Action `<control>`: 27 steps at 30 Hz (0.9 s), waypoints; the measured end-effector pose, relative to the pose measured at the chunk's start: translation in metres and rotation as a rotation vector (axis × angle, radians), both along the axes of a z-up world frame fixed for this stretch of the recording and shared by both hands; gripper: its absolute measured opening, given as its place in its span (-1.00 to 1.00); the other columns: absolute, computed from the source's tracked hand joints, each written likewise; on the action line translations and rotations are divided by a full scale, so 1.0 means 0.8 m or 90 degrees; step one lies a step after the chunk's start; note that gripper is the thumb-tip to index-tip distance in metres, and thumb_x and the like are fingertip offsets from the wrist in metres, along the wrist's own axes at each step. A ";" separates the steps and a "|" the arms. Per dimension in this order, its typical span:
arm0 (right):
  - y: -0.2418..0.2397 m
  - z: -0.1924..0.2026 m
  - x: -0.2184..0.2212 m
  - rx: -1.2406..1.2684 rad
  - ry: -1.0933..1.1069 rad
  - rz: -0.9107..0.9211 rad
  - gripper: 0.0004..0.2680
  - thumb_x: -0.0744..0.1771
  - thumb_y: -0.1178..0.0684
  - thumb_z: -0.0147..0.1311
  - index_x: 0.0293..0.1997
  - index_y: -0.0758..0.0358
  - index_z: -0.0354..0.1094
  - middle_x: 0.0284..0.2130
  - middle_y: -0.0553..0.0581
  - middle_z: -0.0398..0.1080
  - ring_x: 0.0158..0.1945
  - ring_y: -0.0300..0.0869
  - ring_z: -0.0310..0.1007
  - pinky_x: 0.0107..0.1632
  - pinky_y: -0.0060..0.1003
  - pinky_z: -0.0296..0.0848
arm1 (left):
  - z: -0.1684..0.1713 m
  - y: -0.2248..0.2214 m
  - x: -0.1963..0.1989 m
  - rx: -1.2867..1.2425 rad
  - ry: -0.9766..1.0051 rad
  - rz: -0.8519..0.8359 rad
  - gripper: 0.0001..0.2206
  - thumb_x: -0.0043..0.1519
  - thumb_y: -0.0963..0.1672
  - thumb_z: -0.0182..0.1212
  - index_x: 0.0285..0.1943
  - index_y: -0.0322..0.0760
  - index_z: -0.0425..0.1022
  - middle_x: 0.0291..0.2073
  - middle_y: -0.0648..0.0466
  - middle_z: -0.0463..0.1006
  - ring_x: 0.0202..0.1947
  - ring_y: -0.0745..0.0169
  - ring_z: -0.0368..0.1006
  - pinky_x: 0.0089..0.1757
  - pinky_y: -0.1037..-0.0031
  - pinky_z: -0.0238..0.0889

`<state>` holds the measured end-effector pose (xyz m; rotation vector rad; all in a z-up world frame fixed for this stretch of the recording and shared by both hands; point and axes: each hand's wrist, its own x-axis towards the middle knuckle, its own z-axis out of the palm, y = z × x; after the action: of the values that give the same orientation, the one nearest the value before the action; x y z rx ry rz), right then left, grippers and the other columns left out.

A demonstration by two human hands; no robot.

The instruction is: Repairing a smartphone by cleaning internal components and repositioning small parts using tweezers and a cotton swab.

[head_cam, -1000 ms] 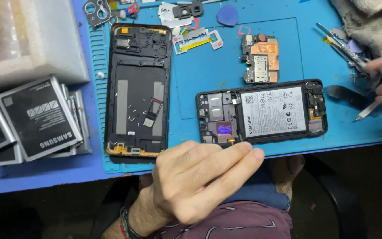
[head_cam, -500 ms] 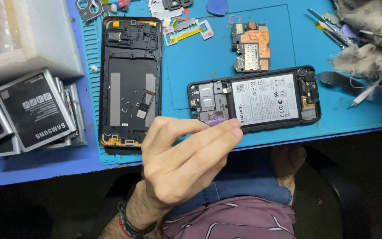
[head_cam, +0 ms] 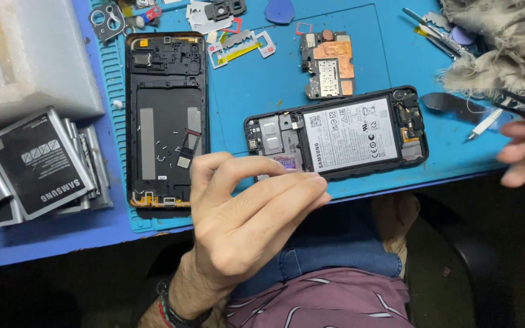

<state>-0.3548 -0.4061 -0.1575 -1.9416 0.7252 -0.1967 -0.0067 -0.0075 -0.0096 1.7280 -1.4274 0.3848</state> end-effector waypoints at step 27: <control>0.217 0.138 0.221 -0.403 -0.348 0.196 -0.86 0.42 0.31 0.27 0.08 0.52 0.47 -0.04 0.45 0.55 -0.16 0.04 0.57 -0.03 -0.08 0.40 | -0.003 -0.024 -0.008 -0.046 0.075 0.093 -0.84 0.39 -0.17 0.51 0.10 -0.12 0.66 -0.30 0.36 0.73 -0.21 0.30 0.65 0.03 0.35 0.11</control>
<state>-0.1781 -0.2328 -0.0469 -2.3977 -0.0193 -0.8042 -0.0130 -0.0269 -0.0120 1.7705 -1.1947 0.4019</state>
